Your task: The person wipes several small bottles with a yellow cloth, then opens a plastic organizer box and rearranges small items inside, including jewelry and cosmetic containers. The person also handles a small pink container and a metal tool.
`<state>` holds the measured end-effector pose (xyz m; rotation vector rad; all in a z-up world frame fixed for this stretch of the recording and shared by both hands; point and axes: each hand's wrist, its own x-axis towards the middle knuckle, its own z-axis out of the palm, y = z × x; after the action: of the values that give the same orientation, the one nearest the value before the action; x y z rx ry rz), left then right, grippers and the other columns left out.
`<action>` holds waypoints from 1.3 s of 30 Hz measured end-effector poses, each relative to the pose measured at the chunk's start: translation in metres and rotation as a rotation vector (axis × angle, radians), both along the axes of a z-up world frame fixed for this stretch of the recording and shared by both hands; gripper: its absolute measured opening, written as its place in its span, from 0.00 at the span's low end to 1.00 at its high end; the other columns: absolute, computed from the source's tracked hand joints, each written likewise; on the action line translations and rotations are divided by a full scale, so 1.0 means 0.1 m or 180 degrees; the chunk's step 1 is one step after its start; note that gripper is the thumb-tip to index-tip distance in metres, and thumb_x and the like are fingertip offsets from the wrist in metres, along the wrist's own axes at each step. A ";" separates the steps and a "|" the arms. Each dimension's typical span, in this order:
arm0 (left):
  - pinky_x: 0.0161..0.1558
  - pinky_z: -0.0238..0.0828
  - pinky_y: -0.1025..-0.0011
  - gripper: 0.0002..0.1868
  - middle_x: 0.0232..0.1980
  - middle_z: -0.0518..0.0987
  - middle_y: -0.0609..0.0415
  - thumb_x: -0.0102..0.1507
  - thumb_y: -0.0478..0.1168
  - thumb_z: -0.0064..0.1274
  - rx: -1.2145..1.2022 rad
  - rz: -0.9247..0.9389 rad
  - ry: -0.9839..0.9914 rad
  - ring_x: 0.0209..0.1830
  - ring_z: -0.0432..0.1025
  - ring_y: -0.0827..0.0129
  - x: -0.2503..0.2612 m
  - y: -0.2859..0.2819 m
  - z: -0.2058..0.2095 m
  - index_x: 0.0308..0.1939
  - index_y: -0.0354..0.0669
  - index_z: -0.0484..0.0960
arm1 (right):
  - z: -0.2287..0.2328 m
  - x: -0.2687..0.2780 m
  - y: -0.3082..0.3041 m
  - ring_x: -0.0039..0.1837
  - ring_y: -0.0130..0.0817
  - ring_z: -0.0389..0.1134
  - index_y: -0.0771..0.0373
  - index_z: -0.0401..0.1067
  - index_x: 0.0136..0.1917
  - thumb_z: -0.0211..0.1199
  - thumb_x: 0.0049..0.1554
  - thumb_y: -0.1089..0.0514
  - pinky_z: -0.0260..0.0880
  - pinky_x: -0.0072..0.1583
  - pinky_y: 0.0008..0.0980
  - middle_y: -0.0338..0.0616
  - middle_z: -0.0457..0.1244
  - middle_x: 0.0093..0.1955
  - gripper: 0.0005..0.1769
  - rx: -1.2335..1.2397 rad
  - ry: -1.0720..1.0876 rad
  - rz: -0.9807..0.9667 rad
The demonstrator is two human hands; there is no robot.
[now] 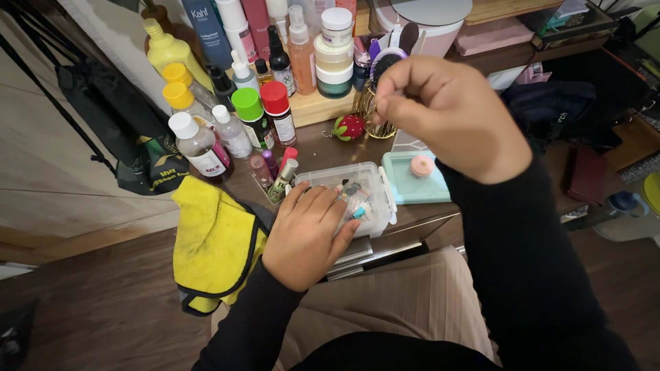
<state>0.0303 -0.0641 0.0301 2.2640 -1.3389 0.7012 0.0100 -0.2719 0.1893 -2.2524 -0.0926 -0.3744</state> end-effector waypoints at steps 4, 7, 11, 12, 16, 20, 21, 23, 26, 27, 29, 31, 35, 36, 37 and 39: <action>0.65 0.61 0.54 0.15 0.48 0.81 0.49 0.68 0.50 0.48 0.0022 0.0010 0.0015 0.52 0.73 0.55 0.00 0.01 0.01 0.39 0.43 0.80 | -0.06 0.00 0.06 0.38 0.21 0.61 0.56 0.73 0.41 0.55 0.60 0.63 0.60 0.38 0.23 0.33 0.67 0.38 0.08 0.0094 0.0339 0.0017; 0.65 0.61 0.53 0.15 0.48 0.80 0.48 0.68 0.50 0.48 0.0016 -0.0024 0.0035 0.52 0.73 0.55 0.00 0.02 0.01 0.40 0.42 0.80 | -0.06 -0.02 0.12 0.31 0.21 0.53 0.56 0.73 0.40 0.55 0.60 0.62 0.55 0.26 0.23 0.34 0.65 0.36 0.09 0.0229 0.0841 -0.0248; 0.64 0.61 0.53 0.14 0.49 0.81 0.49 0.68 0.49 0.48 0.0016 -0.0028 0.0032 0.53 0.73 0.56 0.01 0.02 0.02 0.41 0.42 0.80 | -0.15 -0.03 0.08 0.32 0.20 0.59 0.56 0.75 0.41 0.57 0.58 0.62 0.56 0.29 0.24 0.34 0.70 0.37 0.06 0.0371 0.1064 -0.0232; 0.64 0.61 0.53 0.14 0.49 0.81 0.49 0.68 0.49 0.48 0.0021 -0.0034 0.0037 0.53 0.73 0.56 0.00 0.02 0.01 0.41 0.42 0.80 | -0.24 -0.01 0.02 0.32 0.20 0.59 0.56 0.75 0.41 0.57 0.58 0.62 0.56 0.29 0.24 0.34 0.70 0.37 0.06 0.0378 0.1069 -0.0238; 0.66 0.60 0.51 0.16 0.48 0.80 0.48 0.70 0.50 0.49 -0.0138 -0.0059 -0.0013 0.56 0.74 0.54 0.05 0.00 -0.14 0.44 0.41 0.81 | -0.63 0.06 -0.19 0.44 0.32 0.69 0.57 0.78 0.43 0.64 0.57 0.57 0.71 0.51 0.34 0.40 0.69 0.40 0.04 -0.0549 0.0654 0.0492; 0.68 0.60 0.50 0.18 0.46 0.79 0.46 0.71 0.52 0.49 -0.0321 -0.0117 -0.0155 0.57 0.75 0.53 0.08 -0.02 -0.23 0.47 0.39 0.81 | -0.89 0.12 -0.31 0.45 0.45 0.67 0.62 0.77 0.41 0.68 0.50 0.58 0.69 0.52 0.44 0.47 0.66 0.37 0.05 -0.0791 0.0272 0.0942; 0.68 0.60 0.50 0.18 0.46 0.79 0.46 0.71 0.52 0.49 -0.0318 -0.0122 -0.0155 0.57 0.75 0.53 0.08 -0.02 -0.22 0.47 0.39 0.81 | -0.93 0.13 -0.32 0.45 0.45 0.67 0.62 0.77 0.41 0.68 0.50 0.58 0.69 0.52 0.44 0.47 0.66 0.37 0.05 -0.0787 0.0271 0.0937; 0.67 0.60 0.49 0.18 0.46 0.78 0.46 0.71 0.52 0.49 -0.0317 -0.0153 -0.0175 0.57 0.74 0.53 0.09 -0.02 -0.22 0.48 0.39 0.80 | -0.99 0.15 -0.35 0.50 0.41 0.66 0.56 0.79 0.40 0.67 0.52 0.53 0.69 0.56 0.40 0.42 0.65 0.41 0.07 -0.1058 0.0453 0.0847; 0.68 0.59 0.50 0.18 0.48 0.78 0.46 0.71 0.52 0.49 -0.0303 -0.0129 -0.0209 0.58 0.74 0.54 0.09 -0.01 -0.24 0.49 0.41 0.80 | -1.04 0.14 -0.37 0.50 0.44 0.66 0.58 0.80 0.41 0.67 0.53 0.54 0.68 0.56 0.43 0.43 0.65 0.41 0.07 -0.1091 0.0301 0.0897; 0.68 0.59 0.50 0.18 0.48 0.78 0.46 0.71 0.52 0.49 -0.0299 -0.0136 -0.0207 0.58 0.74 0.54 0.09 -0.01 -0.23 0.49 0.41 0.80 | -1.03 0.14 -0.40 0.50 0.44 0.66 0.58 0.80 0.41 0.67 0.53 0.54 0.68 0.56 0.43 0.43 0.65 0.41 0.07 -0.1086 0.0302 0.0891; 0.68 0.60 0.49 0.18 0.48 0.78 0.47 0.71 0.52 0.48 -0.0275 -0.0115 -0.0247 0.58 0.74 0.54 0.09 -0.01 -0.21 0.50 0.41 0.79 | -1.02 0.12 -0.48 0.49 0.38 0.67 0.53 0.83 0.42 0.69 0.55 0.55 0.67 0.55 0.38 0.39 0.66 0.41 0.04 -0.0785 -0.0109 0.0906; 0.68 0.60 0.49 0.18 0.50 0.78 0.47 0.71 0.52 0.47 -0.0247 -0.0112 -0.0257 0.58 0.74 0.55 0.07 0.00 -0.20 0.51 0.41 0.79 | -0.97 0.03 -0.60 0.50 0.39 0.67 0.52 0.83 0.43 0.71 0.54 0.55 0.66 0.57 0.38 0.39 0.66 0.41 0.03 -0.0706 -0.0244 0.0763; 0.67 0.60 0.45 0.20 0.52 0.78 0.46 0.71 0.54 0.45 -0.0139 -0.0106 -0.0351 0.59 0.74 0.53 0.07 0.00 -0.19 0.53 0.42 0.79 | -0.79 -0.20 -0.83 0.48 0.36 0.65 0.62 0.80 0.43 0.75 0.51 0.63 0.65 0.56 0.34 0.46 0.65 0.43 0.06 -0.0156 -0.0421 0.0245; 0.67 0.60 0.45 0.20 0.52 0.78 0.46 0.71 0.54 0.45 -0.0136 -0.0122 -0.0347 0.59 0.74 0.53 0.02 0.00 -0.11 0.53 0.42 0.79 | -0.70 -0.27 -0.84 0.48 0.36 0.65 0.62 0.80 0.43 0.75 0.51 0.63 0.65 0.56 0.34 0.46 0.65 0.43 0.06 -0.0153 -0.0418 0.0230; 0.65 0.61 0.47 0.19 0.54 0.78 0.46 0.72 0.53 0.44 -0.0024 -0.0085 -0.0298 0.58 0.73 0.54 -0.02 0.00 -0.03 0.50 0.42 0.79 | -0.61 -0.34 -0.85 0.46 0.29 0.64 0.57 0.76 0.40 0.73 0.55 0.59 0.68 0.55 0.32 0.39 0.64 0.43 0.07 -0.0063 -0.0131 -0.0326; 0.64 0.61 0.49 0.18 0.55 0.79 0.46 0.72 0.52 0.42 0.0090 -0.0073 -0.0248 0.57 0.73 0.55 -0.08 -0.01 0.08 0.47 0.42 0.79 | -0.58 -0.41 -1.02 0.45 0.23 0.63 0.53 0.72 0.37 0.72 0.59 0.55 0.71 0.54 0.29 0.32 0.64 0.43 0.12 0.0031 0.0163 -0.0903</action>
<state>0.0222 -0.0654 0.0380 2.2605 -1.4170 0.7747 -0.0313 -0.3738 0.1312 -2.2677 0.2576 -0.4651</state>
